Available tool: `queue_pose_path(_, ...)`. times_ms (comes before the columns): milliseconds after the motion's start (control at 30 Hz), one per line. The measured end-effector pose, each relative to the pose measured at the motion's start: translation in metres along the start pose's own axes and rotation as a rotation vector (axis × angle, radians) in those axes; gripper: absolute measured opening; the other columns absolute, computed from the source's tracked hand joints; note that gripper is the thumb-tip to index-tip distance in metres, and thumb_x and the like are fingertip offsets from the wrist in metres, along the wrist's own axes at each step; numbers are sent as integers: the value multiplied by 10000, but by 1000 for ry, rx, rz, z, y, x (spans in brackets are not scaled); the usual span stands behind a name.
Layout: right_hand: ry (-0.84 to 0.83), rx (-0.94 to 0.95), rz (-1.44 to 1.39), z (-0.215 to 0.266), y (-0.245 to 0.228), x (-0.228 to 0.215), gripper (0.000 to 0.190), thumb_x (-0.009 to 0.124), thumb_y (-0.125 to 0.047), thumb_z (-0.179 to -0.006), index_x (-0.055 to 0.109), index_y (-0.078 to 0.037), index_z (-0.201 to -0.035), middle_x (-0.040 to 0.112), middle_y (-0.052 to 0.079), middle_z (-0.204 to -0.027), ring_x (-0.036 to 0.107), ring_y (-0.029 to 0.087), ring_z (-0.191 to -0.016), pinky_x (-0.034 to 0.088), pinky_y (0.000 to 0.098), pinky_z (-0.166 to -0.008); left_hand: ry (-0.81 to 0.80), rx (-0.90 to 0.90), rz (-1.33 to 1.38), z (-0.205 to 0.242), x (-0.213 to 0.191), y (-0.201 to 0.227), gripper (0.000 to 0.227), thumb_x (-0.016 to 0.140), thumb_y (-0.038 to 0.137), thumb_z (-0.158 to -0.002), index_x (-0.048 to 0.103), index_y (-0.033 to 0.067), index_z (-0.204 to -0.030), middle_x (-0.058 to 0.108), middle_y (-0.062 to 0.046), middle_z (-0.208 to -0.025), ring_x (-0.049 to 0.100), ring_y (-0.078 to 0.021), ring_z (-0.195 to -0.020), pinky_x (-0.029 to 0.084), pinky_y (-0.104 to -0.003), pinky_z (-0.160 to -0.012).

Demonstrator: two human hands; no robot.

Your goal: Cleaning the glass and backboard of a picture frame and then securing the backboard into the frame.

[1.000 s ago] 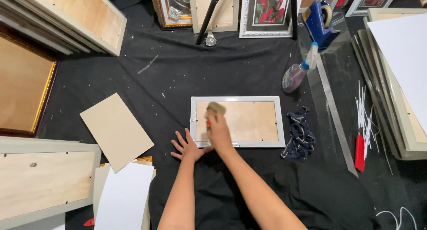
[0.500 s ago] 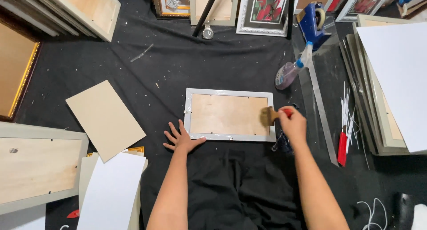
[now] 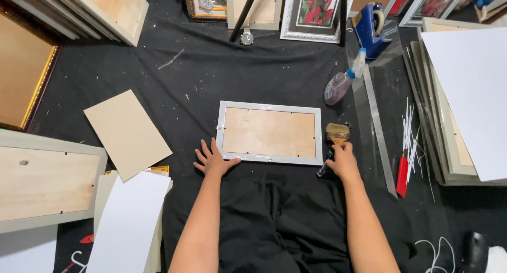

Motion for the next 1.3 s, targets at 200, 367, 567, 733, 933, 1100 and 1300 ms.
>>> queue_pose_path(200, 165, 72, 327, 8, -2, -15, 587, 779, -445, -843, 682, -86, -1297, 522, 170, -1383, 528, 405, -1295, 543, 481, -982, 132, 139, -17, 13, -11, 15, 1325, 866, 644, -662, 45, 296, -1642, -101, -36, -1691, 68, -373, -1518, 124, -654, -1192)
queue_pose_path(367, 202, -183, 5, -16, -41, 29, 479, 696, -376, -938, 678, -65, -1302, 619, 210, -1243, 629, 445, -1156, 534, 494, -984, 233, 212, -4, -4, -2, 20, 1057, 750, 536, -814, 157, 229, -1632, 186, -20, -1573, 344, -301, -1325, 343, -499, -1089)
queue_pose_path(567, -33, 18, -160, -37, -14, 64, 629, 708, -413, -887, 568, -132, -1433, 539, 227, -1349, 586, 474, -1277, 488, 511, -1078, 400, 198, 251, -40, 4, -6, 604, 693, 353, -910, 448, 101, -1402, 456, -91, -1282, 544, -321, -1199, 493, -449, -1013)
queue_pose_path(733, -109, 169, -347, -12, -31, 39, 737, 715, -431, -848, 429, -215, -1491, 530, 236, -1407, 544, 435, -1342, 417, 518, -1119, 334, 84, 282, -53, 7, -17, 459, 667, 474, -905, 541, 178, -1232, 534, -42, -1159, 607, -269, -1135, 535, -411, -949)
queue_pose_path(933, -117, 261, -434, 0, -26, 20, 736, 692, -507, -870, 408, -295, -1516, 664, 216, -1257, 596, 395, -1287, 457, 475, -1085, 345, 100, 461, -15, -23, -6, 405, 570, 493, -1001, 642, 128, -1162, 647, -127, -1111, 635, -343, -1157, 524, -463, -970)
queue_pose_path(1100, -71, 67, -388, 18, -61, -26, 735, 799, -529, -809, 567, -224, -1436, 543, 309, -1346, 496, 446, -1383, 395, 444, -1162, 397, 299, 463, 54, -77, 31, 416, 542, 448, -1047, 602, 154, -1335, 640, -125, -1166, 614, -336, -1201, 521, -448, -1006)
queue_pose_path(1300, 18, -5, -408, 30, -59, -51, 570, 842, -597, -782, 737, -221, -1197, 538, 139, -1401, 506, 367, -1382, 385, 463, -1197, 603, 528, 326, 60, -72, 30, 560, 761, 605, -868, 666, 167, -1205, 595, -55, -1064, 642, -259, -1091, 530, -368, -979)
Point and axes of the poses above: each hand's wrist, its own z-axis away from the middle knuckle, its own x-axis out of the palm, y = z × x, the point moved 8 cm from there along -z, towards the middle knuckle
